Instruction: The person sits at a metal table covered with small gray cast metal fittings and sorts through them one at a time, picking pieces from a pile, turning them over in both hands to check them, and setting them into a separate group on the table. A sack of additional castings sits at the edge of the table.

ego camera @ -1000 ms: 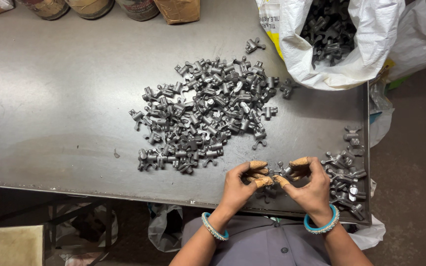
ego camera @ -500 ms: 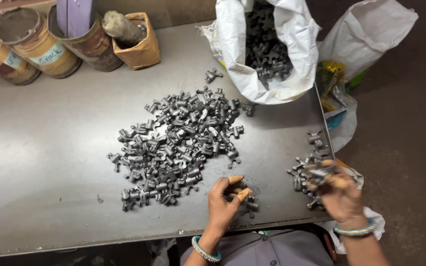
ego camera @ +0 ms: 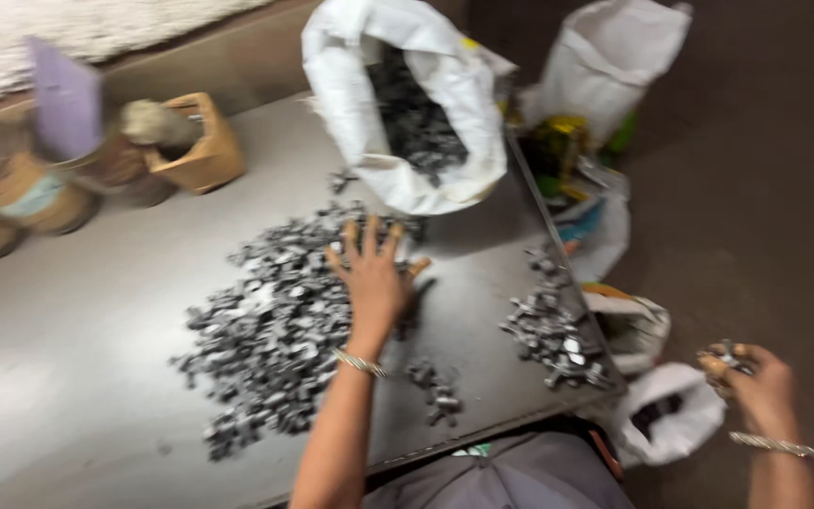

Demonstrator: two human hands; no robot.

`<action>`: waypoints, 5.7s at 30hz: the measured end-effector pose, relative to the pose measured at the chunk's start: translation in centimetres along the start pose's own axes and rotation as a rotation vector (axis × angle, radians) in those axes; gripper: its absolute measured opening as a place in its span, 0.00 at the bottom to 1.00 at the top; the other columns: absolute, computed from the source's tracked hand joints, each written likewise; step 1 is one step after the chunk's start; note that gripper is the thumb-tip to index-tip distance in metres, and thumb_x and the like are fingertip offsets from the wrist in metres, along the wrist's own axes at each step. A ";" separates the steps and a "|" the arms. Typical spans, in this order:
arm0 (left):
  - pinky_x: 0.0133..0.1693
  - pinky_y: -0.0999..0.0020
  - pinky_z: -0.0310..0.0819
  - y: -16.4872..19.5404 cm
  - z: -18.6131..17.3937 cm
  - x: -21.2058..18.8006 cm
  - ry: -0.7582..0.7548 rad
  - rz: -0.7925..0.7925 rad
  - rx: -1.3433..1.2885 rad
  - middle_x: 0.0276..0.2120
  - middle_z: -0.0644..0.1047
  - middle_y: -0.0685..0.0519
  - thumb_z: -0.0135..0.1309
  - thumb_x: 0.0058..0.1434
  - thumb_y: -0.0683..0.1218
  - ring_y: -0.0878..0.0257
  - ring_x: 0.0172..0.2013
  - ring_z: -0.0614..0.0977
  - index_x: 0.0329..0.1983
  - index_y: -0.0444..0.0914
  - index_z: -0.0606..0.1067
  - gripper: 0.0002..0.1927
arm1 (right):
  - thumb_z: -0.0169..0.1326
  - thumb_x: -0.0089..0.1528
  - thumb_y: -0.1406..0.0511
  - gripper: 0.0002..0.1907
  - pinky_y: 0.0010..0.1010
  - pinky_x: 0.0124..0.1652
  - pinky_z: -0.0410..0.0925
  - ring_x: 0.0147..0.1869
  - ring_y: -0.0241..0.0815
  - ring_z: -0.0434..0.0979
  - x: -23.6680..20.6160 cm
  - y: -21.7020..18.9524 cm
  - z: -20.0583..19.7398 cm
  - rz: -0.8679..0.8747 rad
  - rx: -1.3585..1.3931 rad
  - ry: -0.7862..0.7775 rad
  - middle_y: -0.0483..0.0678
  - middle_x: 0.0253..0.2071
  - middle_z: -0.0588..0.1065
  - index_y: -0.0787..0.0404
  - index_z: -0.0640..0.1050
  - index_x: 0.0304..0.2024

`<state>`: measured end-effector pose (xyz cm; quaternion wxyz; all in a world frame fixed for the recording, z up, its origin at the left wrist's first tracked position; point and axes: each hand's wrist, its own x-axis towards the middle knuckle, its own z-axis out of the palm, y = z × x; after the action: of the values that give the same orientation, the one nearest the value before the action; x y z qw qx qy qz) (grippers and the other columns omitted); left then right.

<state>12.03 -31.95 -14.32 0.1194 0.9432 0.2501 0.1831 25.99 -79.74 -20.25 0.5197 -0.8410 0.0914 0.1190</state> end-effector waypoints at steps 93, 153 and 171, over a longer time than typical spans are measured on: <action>0.48 0.66 0.82 2.5 -1.1 -15.5 -0.140 -0.531 -1.578 0.43 0.82 0.47 0.63 0.55 0.33 0.63 0.45 0.84 0.70 0.36 0.65 0.39 | 0.61 0.56 0.74 0.21 0.33 0.44 0.75 0.48 0.40 0.80 -7.8 -4.9 19.6 0.274 0.552 -1.171 0.50 0.47 0.79 0.67 0.73 0.52; 0.33 0.65 0.79 3.6 -1.2 -17.6 -0.034 -0.382 -0.781 0.37 0.74 0.49 0.67 0.51 0.37 0.58 0.31 0.83 0.49 0.36 0.79 0.21 | 0.60 0.59 0.68 0.23 0.30 0.37 0.74 0.41 0.40 0.81 -6.1 -7.1 20.1 0.281 0.379 -1.283 0.55 0.43 0.80 0.67 0.73 0.55; 0.33 0.62 0.76 2.9 -1.6 -17.6 0.035 -0.364 -0.770 0.38 0.74 0.47 0.65 0.50 0.36 0.55 0.31 0.82 0.48 0.36 0.79 0.20 | 0.71 0.48 0.68 0.27 0.30 0.46 0.73 0.49 0.38 0.81 -10.3 -12.8 27.0 -0.671 -0.293 -0.697 0.46 0.45 0.79 0.62 0.75 0.49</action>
<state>-1.60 -43.28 -16.98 0.4889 0.7670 0.3280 0.2550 16.87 -49.60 -17.96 0.4056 -0.7985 -0.3803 0.2307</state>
